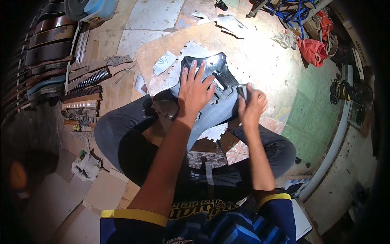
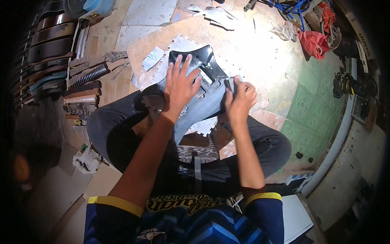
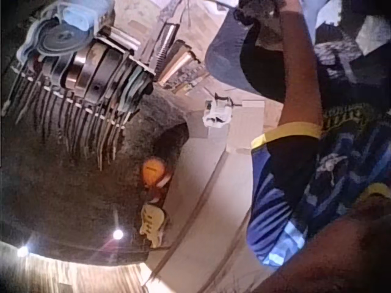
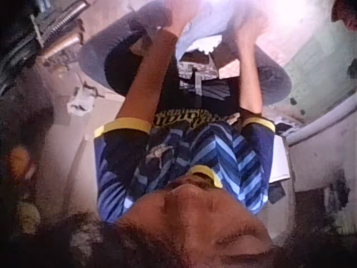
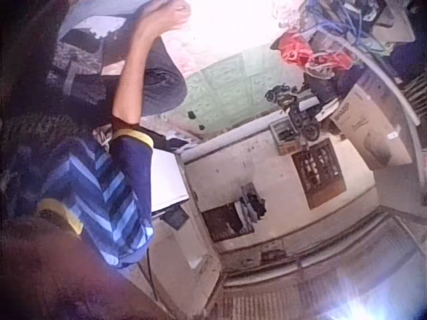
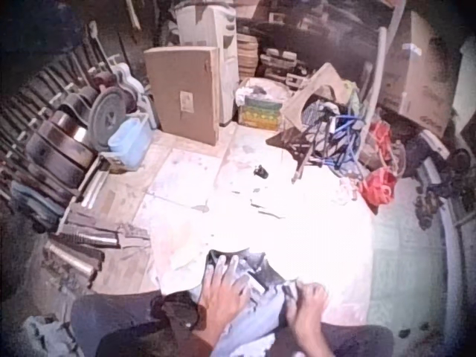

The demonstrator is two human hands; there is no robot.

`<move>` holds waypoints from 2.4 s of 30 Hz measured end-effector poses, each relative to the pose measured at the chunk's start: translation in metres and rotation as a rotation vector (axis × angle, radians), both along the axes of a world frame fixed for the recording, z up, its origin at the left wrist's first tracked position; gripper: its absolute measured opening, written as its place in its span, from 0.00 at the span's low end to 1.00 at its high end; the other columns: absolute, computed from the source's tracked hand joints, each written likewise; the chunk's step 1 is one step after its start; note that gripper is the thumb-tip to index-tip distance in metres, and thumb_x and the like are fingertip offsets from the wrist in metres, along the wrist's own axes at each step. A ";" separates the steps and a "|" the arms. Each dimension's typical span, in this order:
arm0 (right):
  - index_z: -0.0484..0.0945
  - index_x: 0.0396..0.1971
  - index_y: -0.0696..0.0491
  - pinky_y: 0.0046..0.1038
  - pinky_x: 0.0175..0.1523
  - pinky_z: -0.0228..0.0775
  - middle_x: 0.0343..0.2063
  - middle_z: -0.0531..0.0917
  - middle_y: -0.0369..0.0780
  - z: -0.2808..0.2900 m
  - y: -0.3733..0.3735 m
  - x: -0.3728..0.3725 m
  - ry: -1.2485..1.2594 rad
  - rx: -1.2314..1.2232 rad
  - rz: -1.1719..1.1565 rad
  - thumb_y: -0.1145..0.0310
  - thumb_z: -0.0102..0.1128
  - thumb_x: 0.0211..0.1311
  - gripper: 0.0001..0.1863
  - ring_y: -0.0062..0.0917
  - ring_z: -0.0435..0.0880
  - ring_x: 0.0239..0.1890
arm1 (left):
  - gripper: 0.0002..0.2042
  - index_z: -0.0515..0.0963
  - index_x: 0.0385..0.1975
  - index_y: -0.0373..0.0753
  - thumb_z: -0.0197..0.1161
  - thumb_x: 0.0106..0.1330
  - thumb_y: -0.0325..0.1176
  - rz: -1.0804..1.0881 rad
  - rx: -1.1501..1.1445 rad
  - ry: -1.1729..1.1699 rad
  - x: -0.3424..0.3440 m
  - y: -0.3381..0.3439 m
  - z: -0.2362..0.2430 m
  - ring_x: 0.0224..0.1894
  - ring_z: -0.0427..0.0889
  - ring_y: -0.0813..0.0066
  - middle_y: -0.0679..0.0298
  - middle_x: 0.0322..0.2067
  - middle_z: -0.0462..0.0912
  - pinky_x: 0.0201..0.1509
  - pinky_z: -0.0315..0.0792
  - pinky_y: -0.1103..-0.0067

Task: The person sands the surface of a dark electric guitar body using a sanding block, rubbing it repeatedly across the flat areas and along the contoured edges.

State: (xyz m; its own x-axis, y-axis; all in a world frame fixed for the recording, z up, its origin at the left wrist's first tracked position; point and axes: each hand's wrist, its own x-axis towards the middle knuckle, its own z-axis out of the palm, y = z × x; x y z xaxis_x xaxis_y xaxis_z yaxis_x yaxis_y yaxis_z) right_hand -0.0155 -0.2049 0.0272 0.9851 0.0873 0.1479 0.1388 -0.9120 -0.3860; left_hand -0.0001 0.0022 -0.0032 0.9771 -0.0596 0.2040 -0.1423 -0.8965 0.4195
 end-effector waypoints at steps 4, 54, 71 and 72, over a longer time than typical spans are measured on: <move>0.80 0.58 0.41 0.51 0.54 0.65 0.48 0.77 0.54 0.001 0.046 -0.125 0.369 0.082 0.164 0.70 0.64 0.59 0.24 0.52 0.75 0.51 | 0.13 0.84 0.48 0.50 0.63 0.67 0.43 -0.011 -0.043 0.036 -0.003 -0.010 -0.002 0.74 0.62 0.49 0.56 0.71 0.68 0.75 0.55 0.51; 0.72 0.62 0.61 0.36 0.70 0.63 0.59 0.78 0.51 0.079 -0.144 0.028 -0.036 0.674 -0.316 0.71 0.67 0.64 0.27 0.35 0.74 0.64 | 0.57 0.74 0.64 0.37 0.71 0.37 0.77 -0.121 0.109 0.200 -0.012 -0.013 0.009 0.80 0.42 0.44 0.43 0.77 0.48 0.79 0.36 0.48; 0.72 0.60 0.63 0.33 0.63 0.70 0.54 0.81 0.50 0.072 -0.145 -0.014 -0.057 0.917 -0.474 0.73 0.68 0.61 0.27 0.33 0.80 0.56 | 0.39 0.59 0.73 0.30 0.53 0.73 0.56 -0.609 0.202 0.220 -0.056 -0.056 0.009 0.78 0.51 0.45 0.46 0.76 0.55 0.78 0.43 0.47; 0.72 0.59 0.63 0.33 0.62 0.71 0.53 0.82 0.50 0.072 -0.145 -0.012 -0.076 0.893 -0.465 0.73 0.69 0.61 0.27 0.34 0.81 0.55 | 0.41 0.57 0.73 0.29 0.53 0.73 0.58 -0.620 0.267 0.298 -0.079 -0.040 0.011 0.79 0.50 0.45 0.44 0.76 0.54 0.78 0.42 0.47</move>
State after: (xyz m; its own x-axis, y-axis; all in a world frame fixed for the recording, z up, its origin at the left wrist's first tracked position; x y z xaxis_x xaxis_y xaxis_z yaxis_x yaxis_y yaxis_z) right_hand -0.0279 -0.3498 0.0990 0.8784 -0.4766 0.0350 -0.1047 -0.2634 -0.9590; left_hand -0.0787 -0.0381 0.0076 0.7595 -0.6297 -0.1631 -0.5705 -0.7653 0.2983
